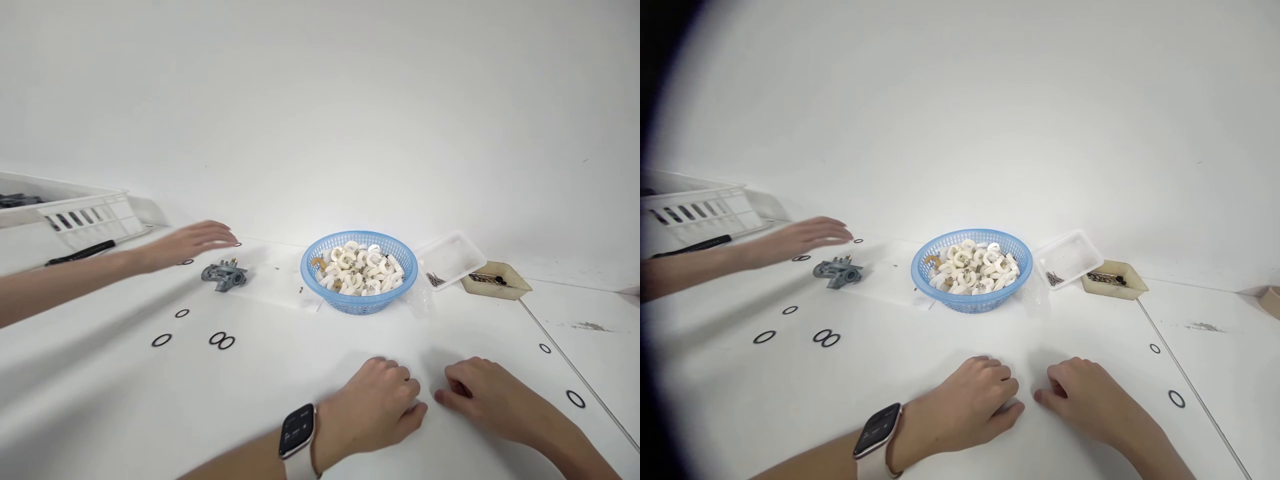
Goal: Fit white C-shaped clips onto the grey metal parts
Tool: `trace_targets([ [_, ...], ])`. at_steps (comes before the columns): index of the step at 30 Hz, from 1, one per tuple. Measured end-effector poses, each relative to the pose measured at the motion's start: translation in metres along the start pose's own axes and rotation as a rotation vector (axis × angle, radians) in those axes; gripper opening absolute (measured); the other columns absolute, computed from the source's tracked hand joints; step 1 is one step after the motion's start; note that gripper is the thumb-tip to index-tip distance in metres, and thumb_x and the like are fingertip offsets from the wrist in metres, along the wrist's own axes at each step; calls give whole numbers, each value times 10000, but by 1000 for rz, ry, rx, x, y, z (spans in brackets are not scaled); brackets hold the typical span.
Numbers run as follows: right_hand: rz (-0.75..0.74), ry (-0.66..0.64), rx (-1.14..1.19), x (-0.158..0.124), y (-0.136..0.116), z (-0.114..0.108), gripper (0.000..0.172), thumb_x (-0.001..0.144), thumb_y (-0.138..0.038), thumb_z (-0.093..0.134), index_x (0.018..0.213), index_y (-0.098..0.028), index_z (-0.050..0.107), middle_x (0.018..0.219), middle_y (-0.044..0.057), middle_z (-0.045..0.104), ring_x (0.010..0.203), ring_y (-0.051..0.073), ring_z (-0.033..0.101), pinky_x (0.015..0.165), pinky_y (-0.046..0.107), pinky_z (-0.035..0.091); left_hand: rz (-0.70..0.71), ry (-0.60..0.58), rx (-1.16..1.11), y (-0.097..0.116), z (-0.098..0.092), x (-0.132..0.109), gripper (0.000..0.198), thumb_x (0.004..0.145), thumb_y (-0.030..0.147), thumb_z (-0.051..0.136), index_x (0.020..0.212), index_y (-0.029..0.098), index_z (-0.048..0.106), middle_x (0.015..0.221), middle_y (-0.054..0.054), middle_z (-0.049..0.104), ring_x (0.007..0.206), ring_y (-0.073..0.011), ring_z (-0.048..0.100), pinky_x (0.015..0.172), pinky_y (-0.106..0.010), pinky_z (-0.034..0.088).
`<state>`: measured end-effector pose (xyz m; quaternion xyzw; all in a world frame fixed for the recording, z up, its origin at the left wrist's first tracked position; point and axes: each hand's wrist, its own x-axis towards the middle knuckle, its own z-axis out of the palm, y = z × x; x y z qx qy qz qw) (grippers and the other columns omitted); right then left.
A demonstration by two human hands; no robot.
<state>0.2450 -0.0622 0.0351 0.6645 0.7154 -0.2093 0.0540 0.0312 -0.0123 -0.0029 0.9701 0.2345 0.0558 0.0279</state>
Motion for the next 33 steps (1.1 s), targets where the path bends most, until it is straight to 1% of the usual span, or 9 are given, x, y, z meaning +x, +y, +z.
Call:
trace_targets([
  [10, -7, 4, -5, 2, 2, 3, 420, 956, -392, 505, 641, -203, 300, 654, -19, 471, 622, 155, 404, 555, 313, 236, -4, -26, -1, 1, -5, 0, 301, 1010, 378, 580, 784, 198, 663, 751, -16, 703, 686, -207, 673, 592, -332, 409],
  [23, -1, -7, -24, 1, 0, 1, 412, 956, -383, 491, 642, -203, 294, 663, -18, 476, 625, 154, 400, 557, 311, 238, -4, -32, 0, 1, -5, 0, 297, 1008, 375, 579, 784, 198, 662, 761, -15, 709, 693, -207, 677, 591, -335, 411],
  [33, -14, 8, -8, 1, 1, 1, 414, 955, -373, 511, 638, -201, 307, 647, -20, 469, 610, 148, 392, 548, 311, 236, 0, -6, -16, 0, -3, 1, 305, 1001, 371, 591, 760, 192, 648, 734, -17, 697, 678, -209, 678, 590, -333, 421],
])
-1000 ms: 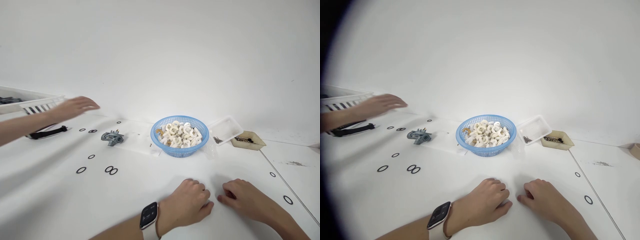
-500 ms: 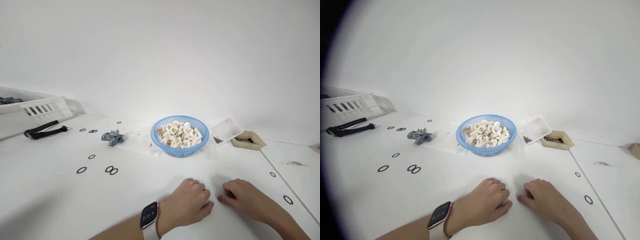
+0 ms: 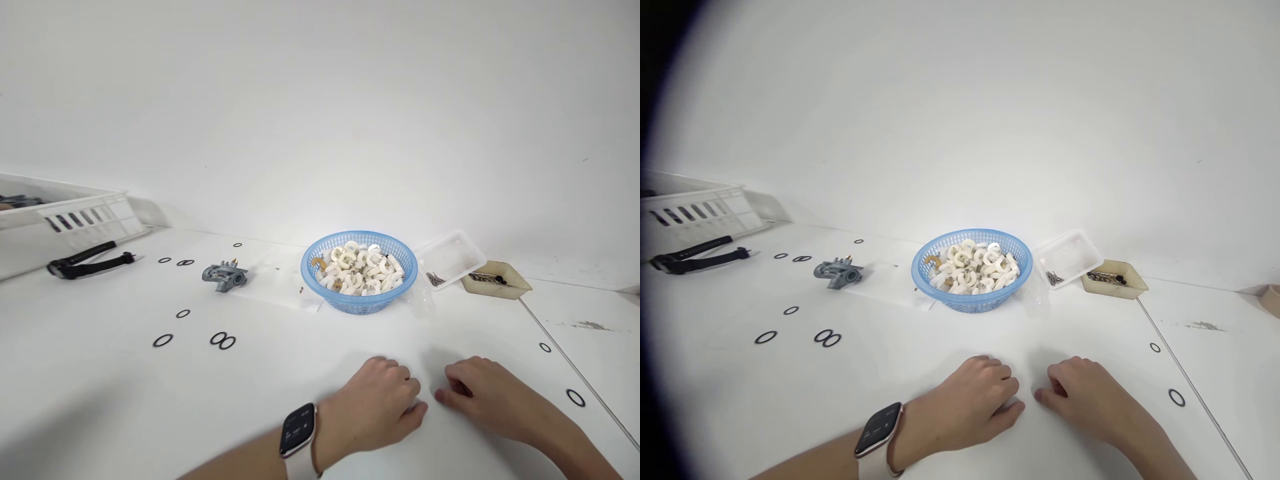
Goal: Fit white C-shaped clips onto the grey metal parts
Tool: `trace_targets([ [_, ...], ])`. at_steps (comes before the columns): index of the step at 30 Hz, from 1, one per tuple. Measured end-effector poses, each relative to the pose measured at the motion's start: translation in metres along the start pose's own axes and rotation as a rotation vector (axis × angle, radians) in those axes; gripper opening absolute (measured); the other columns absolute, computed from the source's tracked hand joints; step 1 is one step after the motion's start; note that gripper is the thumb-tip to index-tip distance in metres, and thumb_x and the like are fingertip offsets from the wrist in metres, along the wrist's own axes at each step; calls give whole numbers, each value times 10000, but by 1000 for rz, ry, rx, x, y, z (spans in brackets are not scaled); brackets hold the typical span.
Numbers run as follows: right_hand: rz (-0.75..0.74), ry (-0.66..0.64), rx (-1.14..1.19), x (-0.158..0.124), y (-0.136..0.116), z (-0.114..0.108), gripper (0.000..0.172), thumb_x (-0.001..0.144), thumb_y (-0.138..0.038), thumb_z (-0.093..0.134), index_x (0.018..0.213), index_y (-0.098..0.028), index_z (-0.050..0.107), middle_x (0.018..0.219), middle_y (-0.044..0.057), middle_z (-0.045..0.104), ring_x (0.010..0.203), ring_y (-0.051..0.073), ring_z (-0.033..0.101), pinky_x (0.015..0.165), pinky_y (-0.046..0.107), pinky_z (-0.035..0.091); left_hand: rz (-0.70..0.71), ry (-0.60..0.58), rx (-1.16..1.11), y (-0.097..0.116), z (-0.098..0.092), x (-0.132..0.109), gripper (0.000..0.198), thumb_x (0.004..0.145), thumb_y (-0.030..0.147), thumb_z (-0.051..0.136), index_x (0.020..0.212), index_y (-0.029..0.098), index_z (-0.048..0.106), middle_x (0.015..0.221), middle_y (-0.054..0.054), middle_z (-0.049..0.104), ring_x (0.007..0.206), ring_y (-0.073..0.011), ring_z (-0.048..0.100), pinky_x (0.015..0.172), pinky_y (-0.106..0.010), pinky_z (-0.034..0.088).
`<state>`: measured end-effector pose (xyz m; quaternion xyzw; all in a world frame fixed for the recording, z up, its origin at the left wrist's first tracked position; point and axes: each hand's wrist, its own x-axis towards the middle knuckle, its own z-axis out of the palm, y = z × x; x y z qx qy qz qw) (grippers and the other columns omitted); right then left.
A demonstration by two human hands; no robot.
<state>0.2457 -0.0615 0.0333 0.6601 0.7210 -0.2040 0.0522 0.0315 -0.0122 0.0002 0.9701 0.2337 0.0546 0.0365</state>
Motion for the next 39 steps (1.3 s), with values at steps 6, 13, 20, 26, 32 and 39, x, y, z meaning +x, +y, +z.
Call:
trace_targets([
  [6, -15, 12, 25, -1, 1, 0, 418, 952, -357, 519, 632, -201, 300, 635, -20, 446, 601, 145, 383, 543, 310, 228, -2, 6, -3, 0, -1, -1, 304, 991, 362, 605, 743, 190, 638, 720, -19, 690, 670, -209, 677, 581, -329, 417],
  [13, -11, 6, 26, -1, 1, 0, 419, 958, -362, 516, 639, -203, 295, 636, -20, 450, 615, 153, 395, 555, 307, 236, -3, -8, 3, 1, -2, 0, 293, 1000, 362, 590, 772, 193, 657, 738, -19, 696, 684, -212, 676, 596, -331, 431],
  [20, -2, -2, 10, 0, 0, 0, 421, 959, -376, 506, 639, -204, 294, 646, -20, 457, 615, 151, 395, 550, 305, 230, -7, -24, 5, 1, -3, 0, 293, 1002, 362, 589, 777, 191, 663, 744, -23, 700, 687, -213, 678, 602, -327, 437],
  [26, -8, 8, 32, -1, 0, -1, 421, 954, -366, 523, 637, -204, 298, 641, -14, 459, 620, 157, 409, 552, 302, 239, -3, -15, 3, 1, -4, 0, 290, 995, 357, 604, 766, 188, 660, 732, -25, 695, 688, -215, 681, 596, -329, 437],
  [32, -8, 7, 34, -1, -1, -1, 423, 954, -369, 517, 635, -202, 294, 635, -17, 446, 606, 150, 396, 547, 302, 235, -6, -3, -5, 1, -2, 0, 294, 995, 357, 604, 760, 187, 647, 732, -23, 695, 686, -215, 684, 594, -328, 429],
  [39, -10, 4, 15, 0, 0, 0, 421, 956, -387, 506, 640, -203, 297, 645, -16, 464, 624, 155, 408, 553, 300, 241, -5, -8, -9, 0, -2, 1, 299, 993, 356, 610, 750, 185, 638, 726, -25, 691, 680, -209, 678, 598, -319, 427],
])
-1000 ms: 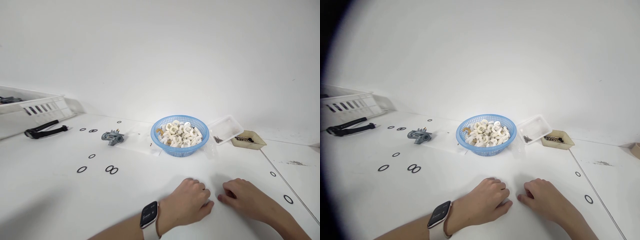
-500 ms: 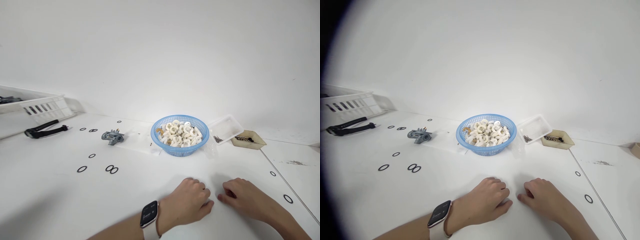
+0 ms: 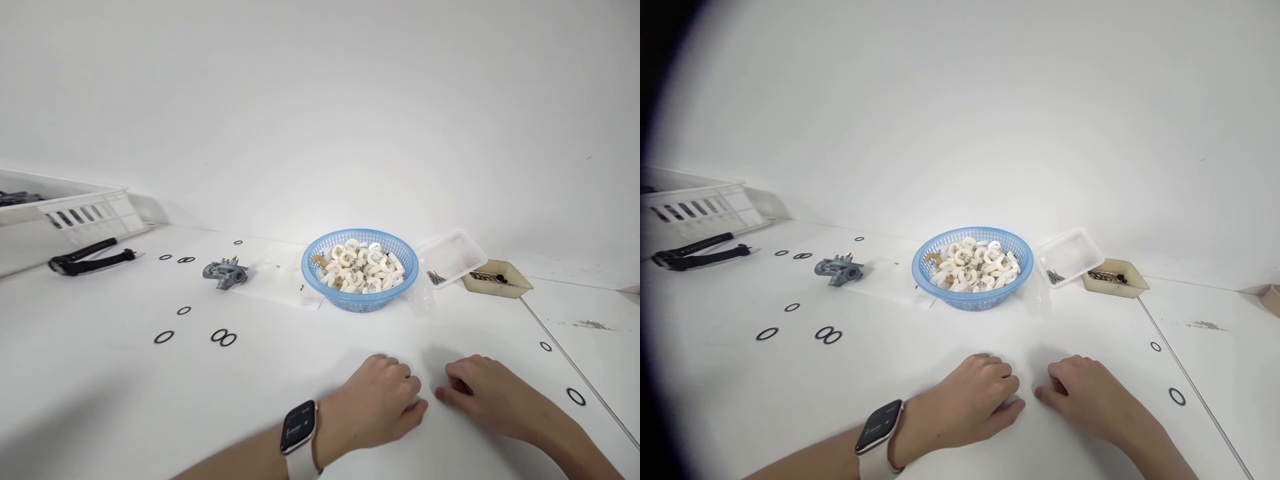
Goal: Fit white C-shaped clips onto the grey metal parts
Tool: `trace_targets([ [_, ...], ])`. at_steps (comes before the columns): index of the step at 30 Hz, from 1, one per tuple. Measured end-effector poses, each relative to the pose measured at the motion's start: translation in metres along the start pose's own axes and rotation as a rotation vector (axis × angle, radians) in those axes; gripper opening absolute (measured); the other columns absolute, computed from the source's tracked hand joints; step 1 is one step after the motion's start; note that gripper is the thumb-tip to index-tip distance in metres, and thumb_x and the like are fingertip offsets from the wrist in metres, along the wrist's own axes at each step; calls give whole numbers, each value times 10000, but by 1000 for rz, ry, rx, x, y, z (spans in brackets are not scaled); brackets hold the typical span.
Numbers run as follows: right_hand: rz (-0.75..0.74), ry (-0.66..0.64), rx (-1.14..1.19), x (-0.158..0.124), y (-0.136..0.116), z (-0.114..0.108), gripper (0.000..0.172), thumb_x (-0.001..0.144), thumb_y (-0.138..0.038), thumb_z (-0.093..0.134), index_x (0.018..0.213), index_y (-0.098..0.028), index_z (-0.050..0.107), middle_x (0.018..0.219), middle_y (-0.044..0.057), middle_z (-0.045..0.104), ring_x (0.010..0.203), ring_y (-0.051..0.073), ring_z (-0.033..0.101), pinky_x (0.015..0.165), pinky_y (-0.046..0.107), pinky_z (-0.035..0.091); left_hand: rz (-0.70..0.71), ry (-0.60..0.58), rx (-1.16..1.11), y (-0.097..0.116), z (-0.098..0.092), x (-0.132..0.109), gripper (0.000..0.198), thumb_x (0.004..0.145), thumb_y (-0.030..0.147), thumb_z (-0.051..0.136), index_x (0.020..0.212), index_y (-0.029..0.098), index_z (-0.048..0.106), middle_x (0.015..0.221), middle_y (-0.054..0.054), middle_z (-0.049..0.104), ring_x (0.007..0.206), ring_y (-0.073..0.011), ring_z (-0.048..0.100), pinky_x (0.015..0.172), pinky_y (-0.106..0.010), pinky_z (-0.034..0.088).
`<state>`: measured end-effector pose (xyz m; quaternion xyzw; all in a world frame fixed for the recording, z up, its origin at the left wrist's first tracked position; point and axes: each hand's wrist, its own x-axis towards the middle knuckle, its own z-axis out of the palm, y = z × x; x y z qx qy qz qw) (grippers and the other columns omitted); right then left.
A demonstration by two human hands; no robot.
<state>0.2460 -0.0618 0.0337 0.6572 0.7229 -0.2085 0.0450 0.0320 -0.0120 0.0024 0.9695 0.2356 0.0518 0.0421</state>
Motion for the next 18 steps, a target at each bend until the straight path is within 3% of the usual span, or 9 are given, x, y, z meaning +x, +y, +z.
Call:
trace_targets([
  [18, 5, -6, 5, 0, 0, 0, 426, 961, -372, 507, 642, -201, 282, 638, -22, 438, 610, 150, 380, 552, 308, 236, -3, 0, 8, 1, 2, -1, 292, 1001, 366, 591, 779, 190, 660, 759, -23, 709, 706, -218, 690, 618, -335, 451],
])
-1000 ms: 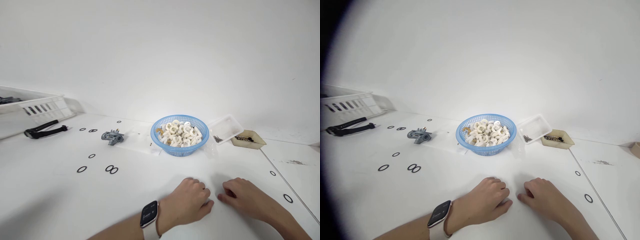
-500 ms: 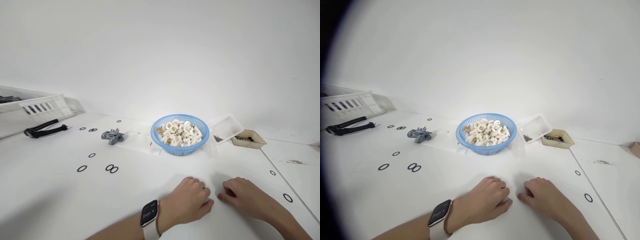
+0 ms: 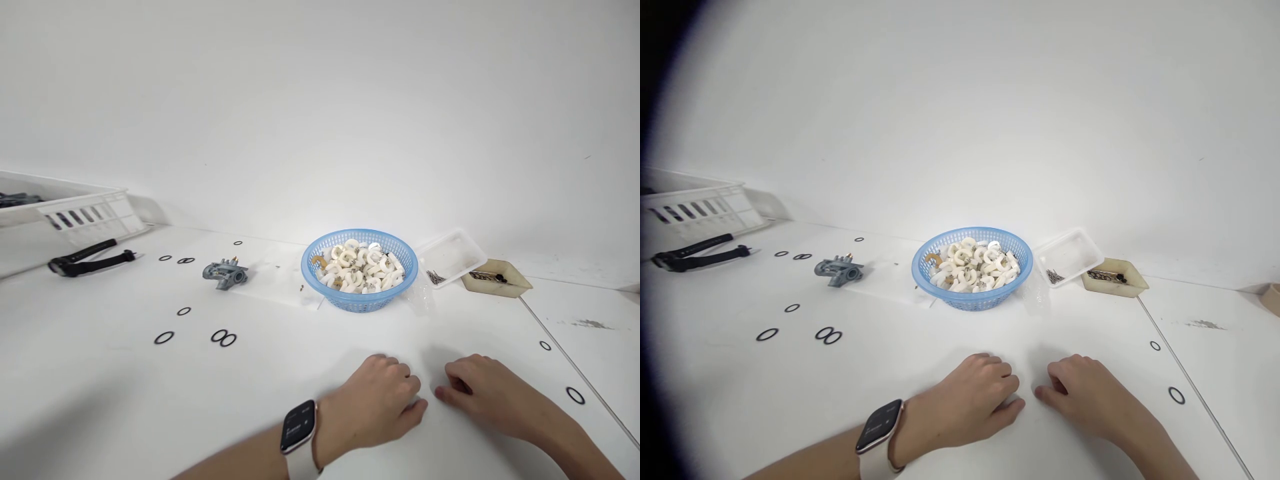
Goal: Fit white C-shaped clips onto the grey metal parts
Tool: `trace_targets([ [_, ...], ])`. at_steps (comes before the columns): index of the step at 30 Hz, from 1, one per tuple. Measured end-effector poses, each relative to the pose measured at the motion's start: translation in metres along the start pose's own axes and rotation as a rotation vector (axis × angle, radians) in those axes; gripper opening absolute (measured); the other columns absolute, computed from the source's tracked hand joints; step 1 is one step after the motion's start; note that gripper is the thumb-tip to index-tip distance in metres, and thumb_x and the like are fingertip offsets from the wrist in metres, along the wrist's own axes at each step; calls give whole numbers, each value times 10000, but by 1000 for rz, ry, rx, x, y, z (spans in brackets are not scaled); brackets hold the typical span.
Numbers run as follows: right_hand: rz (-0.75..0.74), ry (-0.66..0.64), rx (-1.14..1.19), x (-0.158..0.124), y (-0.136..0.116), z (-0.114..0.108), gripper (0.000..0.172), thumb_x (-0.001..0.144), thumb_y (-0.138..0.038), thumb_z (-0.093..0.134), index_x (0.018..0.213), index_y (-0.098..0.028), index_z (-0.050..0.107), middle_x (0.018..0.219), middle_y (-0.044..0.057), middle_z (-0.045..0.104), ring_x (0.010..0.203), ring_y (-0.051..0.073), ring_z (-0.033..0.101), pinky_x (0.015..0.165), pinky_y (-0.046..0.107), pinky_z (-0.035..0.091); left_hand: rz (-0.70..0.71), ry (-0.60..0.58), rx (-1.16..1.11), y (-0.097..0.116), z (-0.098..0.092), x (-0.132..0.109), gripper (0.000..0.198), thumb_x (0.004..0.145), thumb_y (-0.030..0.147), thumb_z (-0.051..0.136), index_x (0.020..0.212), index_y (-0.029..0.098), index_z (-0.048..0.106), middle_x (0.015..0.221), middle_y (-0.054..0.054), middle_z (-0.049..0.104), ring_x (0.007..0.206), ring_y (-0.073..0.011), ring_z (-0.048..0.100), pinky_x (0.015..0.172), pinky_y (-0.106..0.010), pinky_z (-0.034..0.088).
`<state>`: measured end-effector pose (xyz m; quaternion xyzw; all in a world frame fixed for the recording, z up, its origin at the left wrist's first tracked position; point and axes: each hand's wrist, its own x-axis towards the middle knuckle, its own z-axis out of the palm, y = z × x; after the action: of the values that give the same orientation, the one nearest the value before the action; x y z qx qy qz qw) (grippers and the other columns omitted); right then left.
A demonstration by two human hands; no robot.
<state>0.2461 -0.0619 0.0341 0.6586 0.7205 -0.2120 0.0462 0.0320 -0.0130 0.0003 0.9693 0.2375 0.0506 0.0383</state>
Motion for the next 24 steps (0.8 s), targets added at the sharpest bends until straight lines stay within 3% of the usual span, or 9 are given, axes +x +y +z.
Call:
trace_targets([
  [24, 13, -10, -20, 1, 0, 0, 423, 959, -395, 496, 649, -202, 283, 654, -18, 463, 627, 155, 387, 557, 313, 240, -7, -28, 13, 1, -5, 0, 287, 1003, 358, 584, 785, 192, 669, 764, -18, 714, 705, -216, 693, 623, -332, 464],
])
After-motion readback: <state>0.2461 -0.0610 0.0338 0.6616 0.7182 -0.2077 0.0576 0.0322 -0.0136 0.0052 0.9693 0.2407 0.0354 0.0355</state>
